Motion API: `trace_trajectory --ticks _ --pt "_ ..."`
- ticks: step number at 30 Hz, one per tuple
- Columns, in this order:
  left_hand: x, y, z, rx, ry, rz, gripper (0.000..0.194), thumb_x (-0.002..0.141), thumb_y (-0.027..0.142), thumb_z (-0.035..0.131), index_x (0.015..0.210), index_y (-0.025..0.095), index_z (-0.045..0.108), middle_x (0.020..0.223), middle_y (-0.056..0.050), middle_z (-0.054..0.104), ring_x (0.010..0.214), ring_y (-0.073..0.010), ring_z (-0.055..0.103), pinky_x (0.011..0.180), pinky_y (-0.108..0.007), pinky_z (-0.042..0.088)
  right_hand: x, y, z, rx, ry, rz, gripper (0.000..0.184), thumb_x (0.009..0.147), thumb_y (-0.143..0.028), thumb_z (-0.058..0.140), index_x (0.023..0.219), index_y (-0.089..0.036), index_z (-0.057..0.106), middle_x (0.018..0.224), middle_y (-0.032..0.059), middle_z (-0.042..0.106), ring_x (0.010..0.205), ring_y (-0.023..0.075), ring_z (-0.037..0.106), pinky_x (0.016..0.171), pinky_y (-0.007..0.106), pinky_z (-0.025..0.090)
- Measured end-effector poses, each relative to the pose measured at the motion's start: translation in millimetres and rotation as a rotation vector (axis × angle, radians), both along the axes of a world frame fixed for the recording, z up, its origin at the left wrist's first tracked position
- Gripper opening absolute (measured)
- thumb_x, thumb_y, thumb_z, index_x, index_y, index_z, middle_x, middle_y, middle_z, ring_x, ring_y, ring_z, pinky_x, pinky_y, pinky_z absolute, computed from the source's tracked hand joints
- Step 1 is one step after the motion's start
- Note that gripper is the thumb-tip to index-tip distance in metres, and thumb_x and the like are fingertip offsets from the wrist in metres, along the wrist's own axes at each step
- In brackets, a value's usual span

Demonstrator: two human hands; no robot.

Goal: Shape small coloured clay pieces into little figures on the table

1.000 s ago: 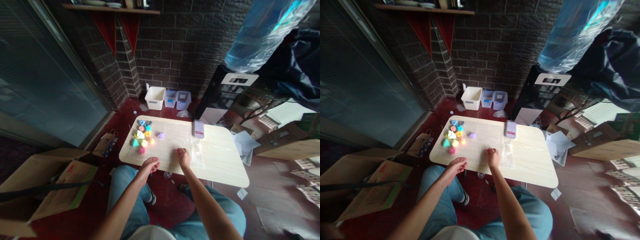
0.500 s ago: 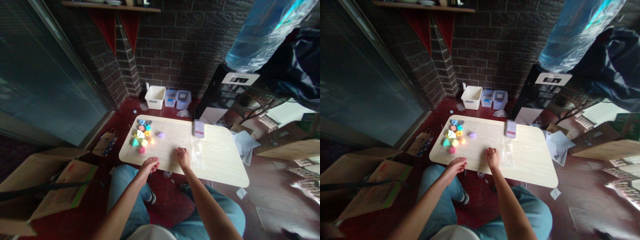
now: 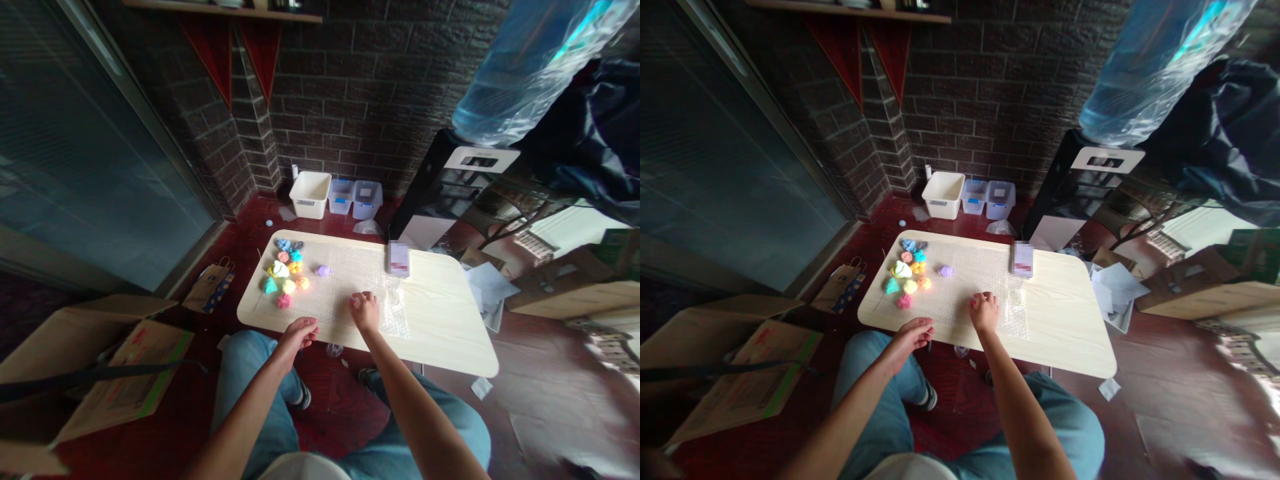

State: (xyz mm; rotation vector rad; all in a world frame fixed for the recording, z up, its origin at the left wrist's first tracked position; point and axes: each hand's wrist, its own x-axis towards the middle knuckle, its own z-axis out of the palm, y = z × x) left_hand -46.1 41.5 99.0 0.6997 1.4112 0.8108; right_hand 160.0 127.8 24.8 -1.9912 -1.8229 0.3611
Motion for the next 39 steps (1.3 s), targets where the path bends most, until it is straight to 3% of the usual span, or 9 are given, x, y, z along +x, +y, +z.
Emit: trace_trajectory --ticks 3,6,9,12,17,25,28,34,39 --pt "1 12 -1.4 0.067 0.096 -0.037 0.03 0.075 0.038 0.058 0.093 0.015 0.06 0.084 -0.007 0.07 0.067 -0.0124 0.063 0.062 -0.023 0.045 -3 1 3.9 -0.023 -0.034 -0.023 0.021 0.086 -0.033 0.06 0.1 -0.019 0.066 0.111 0.0087 0.059 0.104 0.0243 0.052 0.086 0.039 0.042" --pt "5 42 -2.7 0.188 0.254 -0.078 0.021 0.077 0.031 0.056 0.092 0.016 0.06 0.088 -0.006 0.07 0.072 -0.0143 0.065 0.062 -0.024 0.046 -4 1 6.0 -0.04 -0.054 -0.022 0.019 0.085 -0.03 0.057 0.097 -0.022 0.07 0.112 0.0106 0.059 0.104 0.0263 0.05 0.083 0.037 0.038" --pt "13 85 -3.0 0.345 0.466 -0.119 0.016 0.08 0.02 0.056 0.094 0.017 0.061 0.1 -0.005 0.068 0.093 -0.0156 0.063 0.082 -0.027 0.048 -4 2 7.9 -0.056 -0.063 -0.012 0.02 0.086 -0.027 0.054 0.095 -0.022 0.071 0.112 0.0108 0.059 0.105 0.0266 0.048 0.083 0.037 0.035" --pt "22 122 -2.5 0.453 0.698 -0.195 0.024 0.08 0.013 0.058 0.104 0.016 0.061 0.116 -0.008 0.062 0.114 -0.02 0.055 0.101 -0.036 0.041 -4 5 10.5 -0.063 -0.054 0.001 0.02 0.085 -0.024 0.053 0.091 -0.021 0.071 0.113 0.0112 0.059 0.105 0.027 0.047 0.083 0.037 0.034" --pt "35 152 -7.8 0.509 1.002 -0.349 0.034 0.087 0.03 0.059 0.118 0.017 0.057 0.128 -0.01 0.055 0.118 -0.0254 0.052 0.099 -0.051 0.043 -5 7 15.6 -0.058 0.019 0.014 0.017 0.083 -0.02 0.054 0.085 -0.021 0.071 0.112 0.0112 0.061 0.105 0.0274 0.047 0.084 0.037 0.033" --pt "36 170 -28.3 0.463 1.197 -0.466 0.036 0.089 0.034 0.056 0.12 0.017 0.055 0.123 -0.01 0.057 0.107 -0.0226 0.058 0.09 -0.046 0.05 -1 9 30.1 -0.027 0.338 -0.021 0.011 0.081 -0.022 0.059 0.083 -0.024 0.07 0.108 0.007 0.064 0.107 0.0261 0.051 0.091 0.04 0.034" --pt "33 173 -29.9 0.489 1.166 -0.473 0.035 0.089 0.035 0.056 0.118 0.016 0.056 0.12 -0.009 0.059 0.104 -0.0214 0.06 0.087 -0.044 0.051 -1 13 38.3 -0.039 0.543 -0.03 0.008 0.081 -0.025 0.062 0.085 -0.022 0.068 0.095 0.0049 0.067 0.091 0.0213 0.059 0.085 0.037 0.041" --pt "32 158 -16.4 0.712 0.979 -0.414 0.041 0.083 0.02 0.063 0.123 0.019 0.053 0.119 -0.009 0.062 0.11 -0.0212 0.059 0.095 -0.039 0.047 -4 14 53.0 -0.114 1.022 -0.102 0.028 0.088 -0.041 0.059 0.093 -0.014 0.061 0.084 0.0016 0.066 0.07 0.0131 0.063 0.064 0.029 0.05" --pt "40 127 1.9 0.89 0.798 -0.412 0.038 0.077 0.013 0.064 0.114 0.023 0.058 0.116 -0.005 0.064 0.108 -0.0183 0.059 0.095 -0.032 0.046 -2 11 66.6 -0.164 1.321 -0.124 0.033 0.071 -0.046 0.072 0.083 -0.017 0.062 0.079 0.0058 0.069 0.064 0.0153 0.064 0.053 0.025 0.044"
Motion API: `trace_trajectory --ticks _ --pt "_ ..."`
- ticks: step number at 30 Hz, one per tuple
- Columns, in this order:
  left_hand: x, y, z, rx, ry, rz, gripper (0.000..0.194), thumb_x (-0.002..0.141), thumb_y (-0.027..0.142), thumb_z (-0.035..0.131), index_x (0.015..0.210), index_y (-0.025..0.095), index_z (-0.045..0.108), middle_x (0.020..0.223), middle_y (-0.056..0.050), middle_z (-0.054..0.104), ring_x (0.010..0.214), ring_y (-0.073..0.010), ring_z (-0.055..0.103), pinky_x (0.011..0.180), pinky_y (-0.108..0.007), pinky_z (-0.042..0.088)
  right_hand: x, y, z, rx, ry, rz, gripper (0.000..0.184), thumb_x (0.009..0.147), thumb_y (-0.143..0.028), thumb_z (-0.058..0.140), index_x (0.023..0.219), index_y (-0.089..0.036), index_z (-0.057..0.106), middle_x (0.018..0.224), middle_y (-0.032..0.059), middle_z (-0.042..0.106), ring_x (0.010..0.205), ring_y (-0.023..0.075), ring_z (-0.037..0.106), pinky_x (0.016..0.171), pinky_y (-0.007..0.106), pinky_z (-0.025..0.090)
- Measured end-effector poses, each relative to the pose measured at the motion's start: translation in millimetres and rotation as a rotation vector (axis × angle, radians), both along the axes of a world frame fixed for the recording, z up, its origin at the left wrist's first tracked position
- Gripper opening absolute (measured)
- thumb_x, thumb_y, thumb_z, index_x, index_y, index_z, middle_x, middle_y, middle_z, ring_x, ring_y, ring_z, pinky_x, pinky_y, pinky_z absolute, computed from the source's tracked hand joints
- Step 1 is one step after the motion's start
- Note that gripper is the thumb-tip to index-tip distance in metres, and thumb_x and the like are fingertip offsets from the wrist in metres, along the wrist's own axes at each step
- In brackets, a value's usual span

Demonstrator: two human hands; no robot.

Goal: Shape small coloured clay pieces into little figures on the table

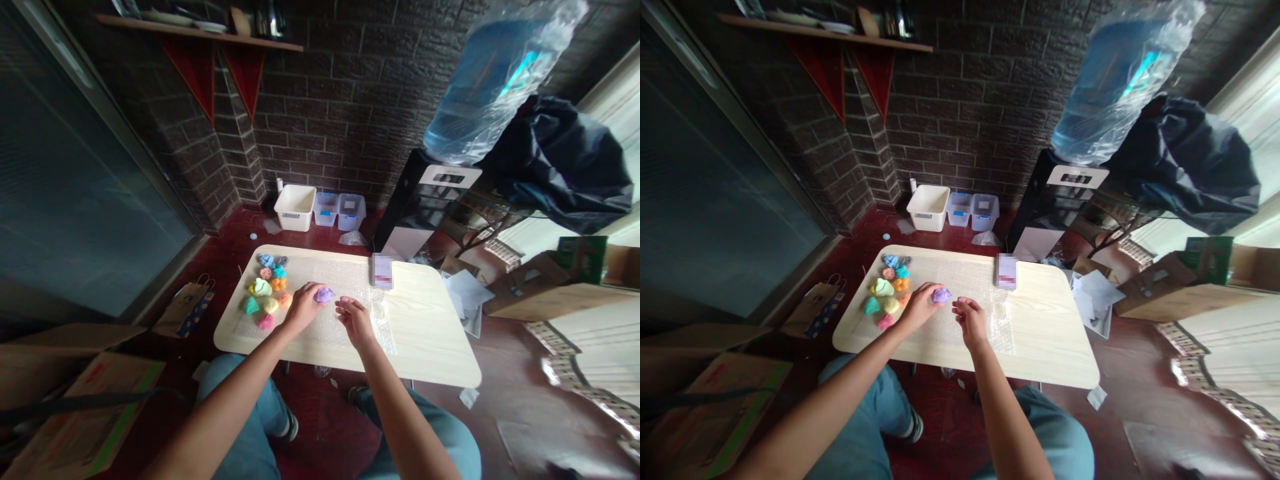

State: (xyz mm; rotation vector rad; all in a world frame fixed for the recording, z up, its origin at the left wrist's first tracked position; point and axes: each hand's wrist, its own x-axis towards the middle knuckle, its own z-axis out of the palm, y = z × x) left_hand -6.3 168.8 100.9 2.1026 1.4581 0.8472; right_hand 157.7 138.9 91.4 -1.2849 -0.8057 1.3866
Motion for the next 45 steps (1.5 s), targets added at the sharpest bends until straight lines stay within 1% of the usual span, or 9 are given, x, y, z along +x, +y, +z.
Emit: trace_trajectory --ticks 5,13,20,27,31,34,39,41,45 --pt "7 -20 10.4 0.026 -0.044 -0.021 0.039 0.074 0.013 0.067 0.111 0.023 0.061 0.109 -0.003 0.065 0.102 -0.0185 0.06 0.091 -0.031 0.047 5 -4 14.3 -0.02 0.099 0.027 0.029 0.06 -0.037 0.078 0.078 -0.017 0.067 0.069 0.0023 0.065 0.059 0.0131 0.058 0.051 0.024 0.041" --pt "11 -32 22.2 0.046 0.011 -0.02 0.039 0.074 0.013 0.068 0.11 0.024 0.062 0.109 -0.004 0.065 0.104 -0.0211 0.059 0.091 -0.034 0.045 7 -11 33.7 0.009 0.028 0.107 0.029 0.058 -0.038 0.078 0.072 -0.015 0.07 0.06 0.001 0.062 0.052 0.0098 0.05 0.048 0.023 0.033" --pt "11 -38 33.7 0.087 0.093 -0.05 0.042 0.077 0.015 0.067 0.117 0.026 0.059 0.115 -0.004 0.064 0.109 -0.0216 0.056 0.096 -0.036 0.04 10 -9 41.9 0.048 -0.146 0.146 0.024 0.061 -0.038 0.074 0.067 -0.015 0.07 0.055 0.0003 0.06 0.049 0.0097 0.048 0.045 0.023 0.031" --pt "13 -40 39.9 0.124 0.175 -0.079 0.042 0.08 0.018 0.063 0.121 0.028 0.059 0.111 -0.005 0.061 0.106 -0.0214 0.055 0.095 -0.037 0.039 14 -9 49.1 0.096 -0.32 0.133 0.019 0.064 -0.036 0.068 0.06 -0.017 0.067 0.052 -0.0008 0.059 0.048 0.0111 0.049 0.047 0.024 0.033" --pt "15 -42 42.6 0.136 0.225 -0.111 0.042 0.082 0.02 0.06 0.123 0.033 0.06 0.105 -0.005 0.058 0.1 -0.0212 0.055 0.091 -0.035 0.041 15 -9 49.0 0.116 -0.368 0.113 0.016 0.065 -0.032 0.066 0.06 -0.017 0.068 0.051 -0.0008 0.059 0.049 0.012 0.05 0.049 0.024 0.033" --pt "19 -43 43.7 0.136 0.256 -0.104 0.039 0.083 0.022 0.059 0.12 0.032 0.061 0.104 -0.005 0.057 0.098 -0.0219 0.053 0.089 -0.035 0.041 15 -10 47.1 0.118 -0.352 0.087 0.012 0.064 -0.028 0.067 0.061 -0.017 0.068 0.051 -0.0009 0.06 0.049 0.012 0.05 0.049 0.024 0.034" --pt "22 -37 35.1 0.101 0.304 -0.069 0.034 0.084 0.022 0.057 0.116 0.031 0.062 0.104 -0.005 0.056 0.099 -0.0214 0.052 0.089 -0.034 0.041 11 -12 42.3 0.096 -0.181 0.038 0.018 0.066 -0.034 0.069 0.063 -0.017 0.066 0.052 -0.0017 0.057 0.048 0.0104 0.046 0.048 0.024 0.035" --pt "20 -30 25.0 0.06 0.33 -0.034 0.032 0.083 0.019 0.056 0.113 0.03 0.064 0.103 -0.006 0.056 0.098 -0.0217 0.052 0.088 -0.034 0.042 12 -14 42.5 0.085 -0.08 0.035 0.022 0.068 -0.039 0.069 0.066 -0.017 0.064 0.054 -0.0016 0.055 0.048 0.0099 0.045 0.047 0.025 0.036" --pt "11 -13 -2.4 -0.059 0.366 0.069 0.025 0.084 0.014 0.054 0.105 0.023 0.066 0.102 -0.009 0.059 0.099 -0.0232 0.053 0.089 -0.039 0.042 19 -19 48.8 0.075 0.075 0.075 0.027 0.07 -0.045 0.07 0.075 -0.018 0.067 0.069 0.0019 0.061 0.053 0.0097 0.048 0.048 0.024 0.04"
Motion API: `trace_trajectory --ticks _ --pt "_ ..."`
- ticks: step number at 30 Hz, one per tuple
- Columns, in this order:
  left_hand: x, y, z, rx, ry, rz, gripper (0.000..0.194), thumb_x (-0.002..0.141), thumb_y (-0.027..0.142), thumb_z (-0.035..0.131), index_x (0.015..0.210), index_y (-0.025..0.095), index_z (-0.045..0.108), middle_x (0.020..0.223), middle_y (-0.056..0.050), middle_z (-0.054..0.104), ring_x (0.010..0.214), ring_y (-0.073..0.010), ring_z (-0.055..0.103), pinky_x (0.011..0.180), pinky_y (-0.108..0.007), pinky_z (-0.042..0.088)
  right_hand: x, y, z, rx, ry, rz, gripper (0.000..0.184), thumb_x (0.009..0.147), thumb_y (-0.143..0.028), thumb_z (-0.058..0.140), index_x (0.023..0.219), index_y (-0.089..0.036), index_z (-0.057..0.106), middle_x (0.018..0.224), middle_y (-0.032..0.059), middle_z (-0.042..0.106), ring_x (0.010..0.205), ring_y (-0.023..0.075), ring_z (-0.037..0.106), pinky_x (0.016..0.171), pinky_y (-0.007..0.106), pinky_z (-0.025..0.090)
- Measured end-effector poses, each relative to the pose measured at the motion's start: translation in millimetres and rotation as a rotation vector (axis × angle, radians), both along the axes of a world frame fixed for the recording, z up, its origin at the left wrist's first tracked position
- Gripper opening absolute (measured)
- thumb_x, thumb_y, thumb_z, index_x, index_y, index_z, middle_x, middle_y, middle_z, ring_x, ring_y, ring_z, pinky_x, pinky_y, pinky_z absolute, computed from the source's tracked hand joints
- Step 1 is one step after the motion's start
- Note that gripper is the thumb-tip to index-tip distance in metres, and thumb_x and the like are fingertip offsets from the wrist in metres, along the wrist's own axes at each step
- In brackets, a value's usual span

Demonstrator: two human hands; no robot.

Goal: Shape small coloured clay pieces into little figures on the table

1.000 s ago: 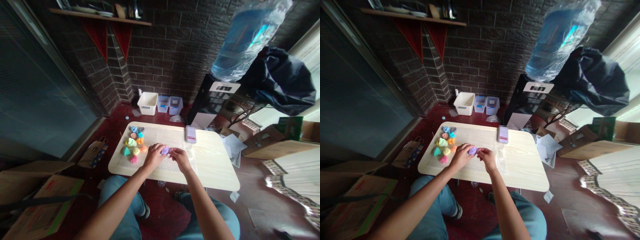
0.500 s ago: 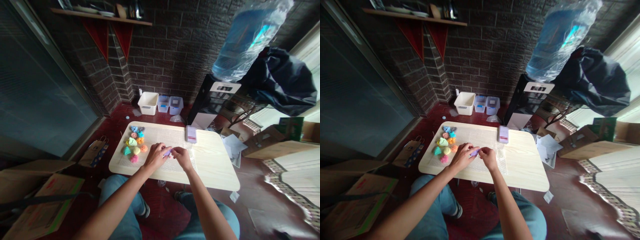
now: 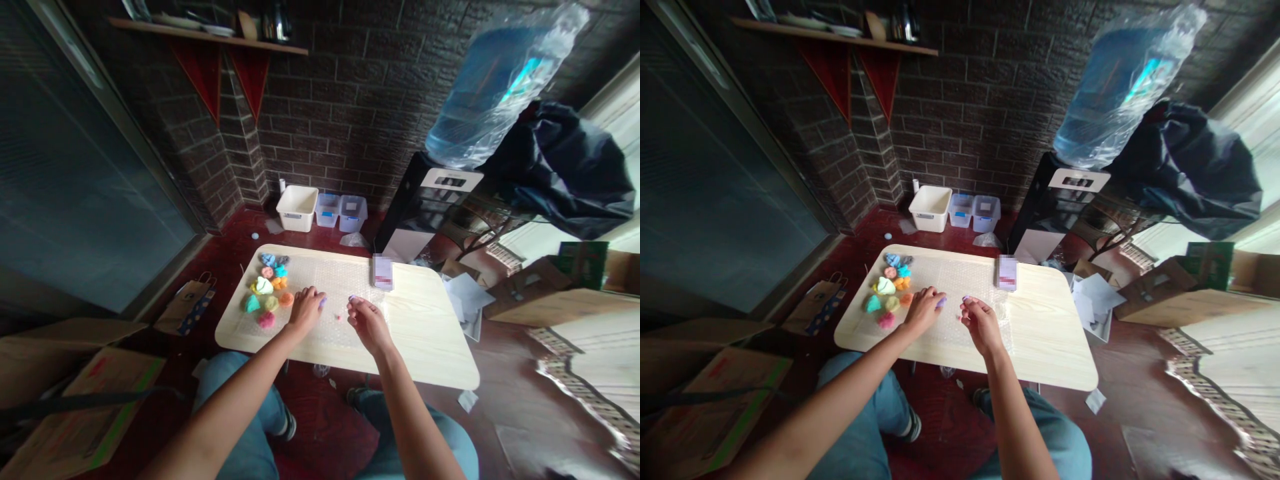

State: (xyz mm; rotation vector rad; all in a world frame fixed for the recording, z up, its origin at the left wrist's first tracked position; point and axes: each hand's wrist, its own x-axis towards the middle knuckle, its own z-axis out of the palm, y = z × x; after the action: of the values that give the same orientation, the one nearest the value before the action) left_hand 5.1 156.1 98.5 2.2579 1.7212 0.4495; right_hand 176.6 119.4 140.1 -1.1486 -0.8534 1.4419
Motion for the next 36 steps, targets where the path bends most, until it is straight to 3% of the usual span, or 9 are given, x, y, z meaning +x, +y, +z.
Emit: trace_trajectory --ticks 4,8,11,14,18,20,23,29,36 --pt "-4 17 -20.3 -0.116 -0.04 0.112 0.026 0.089 0.029 0.055 0.112 0.016 0.06 0.115 -0.009 0.06 0.106 -0.0225 0.056 0.093 -0.046 0.046 4 -5 8.4 0.007 0.051 0.018 0.031 0.071 -0.047 0.072 0.084 -0.02 0.069 0.075 0.0025 0.061 0.058 0.0102 0.05 0.049 0.023 0.04" --pt "1 28 -18.7 -0.214 -0.193 0.199 0.034 0.089 0.035 0.056 0.119 0.017 0.056 0.126 -0.009 0.056 0.111 -0.0232 0.056 0.095 -0.048 0.047 2 -9 15.8 0.046 0.007 0.005 0.031 0.072 -0.046 0.072 0.09 -0.021 0.071 0.076 0.0019 0.061 0.063 0.0118 0.053 0.054 0.025 0.043" --pt "10 25 -1.7 -0.26 -0.397 0.245 0.042 0.085 0.034 0.061 0.123 0.016 0.054 0.138 -0.014 0.047 0.13 -0.0305 0.04 0.106 -0.055 0.033 0 -11 22.6 0.099 -0.086 -0.02 0.031 0.074 -0.043 0.07 0.095 -0.021 0.071 0.074 0.0014 0.061 0.062 0.0125 0.052 0.056 0.027 0.043" --pt "23 9 25.4 -0.323 -0.679 0.248 0.048 0.09 0.042 0.051 0.131 0.018 0.049 0.148 -0.015 0.039 0.14 -0.0284 0.028 0.111 -0.046 0.028 -2 -17 32.3 0.181 -0.218 -0.057 0.03 0.077 -0.04 0.069 0.101 -0.023 0.067 0.077 0.0008 0.062 0.063 0.0137 0.052 0.059 0.028 0.043" --pt "34 -30 69.4 -0.524 -1.053 0.148 0.071 0.092 0.061 0.01 0.127 0.018 0.055 0.128 -0.014 0.06 0.114 -0.0237 0.059 0.092 -0.037 0.048 -10 -34 49.1 0.296 -0.411 -0.083 0.017 0.075 -0.033 0.072 0.089 -0.024 0.067 0.083 0.0026 0.064 0.076 0.019 0.054 0.07 0.033 0.043" --pt "35 -49 90.2 -0.779 -1.476 0.1 0.069 0.091 0.063 0.02 0.123 0.014 0.057 0.123 -0.016 0.063 0.106 -0.024 0.063 0.09 -0.038 0.048 -16 -45 57.4 0.396 -0.564 -0.042 0.009 0.078 -0.029 0.069 0.086 -0.023 0.068 0.084 0.0042 0.065 0.082 0.0217 0.053 0.074 0.036 0.043" --pt "33 -69 112.4 -1.089 -2.03 0.182 0.056 0.092 0.054 0.036 0.122 0.01 0.056 0.118 -0.016 0.065 0.103 -0.0217 0.064 0.095 -0.035 0.045 -24 -60 66.2 0.621 -0.859 0.035 0.01 0.086 -0.022 0.06 0.09 -0.022 0.069 0.088 0.0057 0.067 0.086 0.0235 0.052 0.078 0.04 0.043" --pt "30 -85 121.9 -1.072 -2.211 0.145 0.056 0.095 0.046 0.036 0.129 0.004 0.05 0.122 -0.019 0.064 0.116 -0.0251 0.059 0.104 -0.036 0.039 -31 -82 72.5 0.808 -0.955 0.027 0.017 0.089 -0.018 0.057 0.097 -0.024 0.071 0.096 0.0064 0.067 0.092 0.0234 0.054 0.082 0.042 0.046" --pt "26 -97 122.4 -1.037 -2.284 0.034 0.051 0.094 0.041 0.041 0.125 0.003 0.054 0.12 -0.017 0.065 0.118 -0.0222 0.058 0.103 -0.031 0.04 -33 -98 97.5 0.701 -0.819 0.009 0.025 0.095 -0.027 0.049 0.113 -0.028 0.066 0.105 0.0044 0.063 0.102 0.0206 0.054 0.089 0.039 0.046"
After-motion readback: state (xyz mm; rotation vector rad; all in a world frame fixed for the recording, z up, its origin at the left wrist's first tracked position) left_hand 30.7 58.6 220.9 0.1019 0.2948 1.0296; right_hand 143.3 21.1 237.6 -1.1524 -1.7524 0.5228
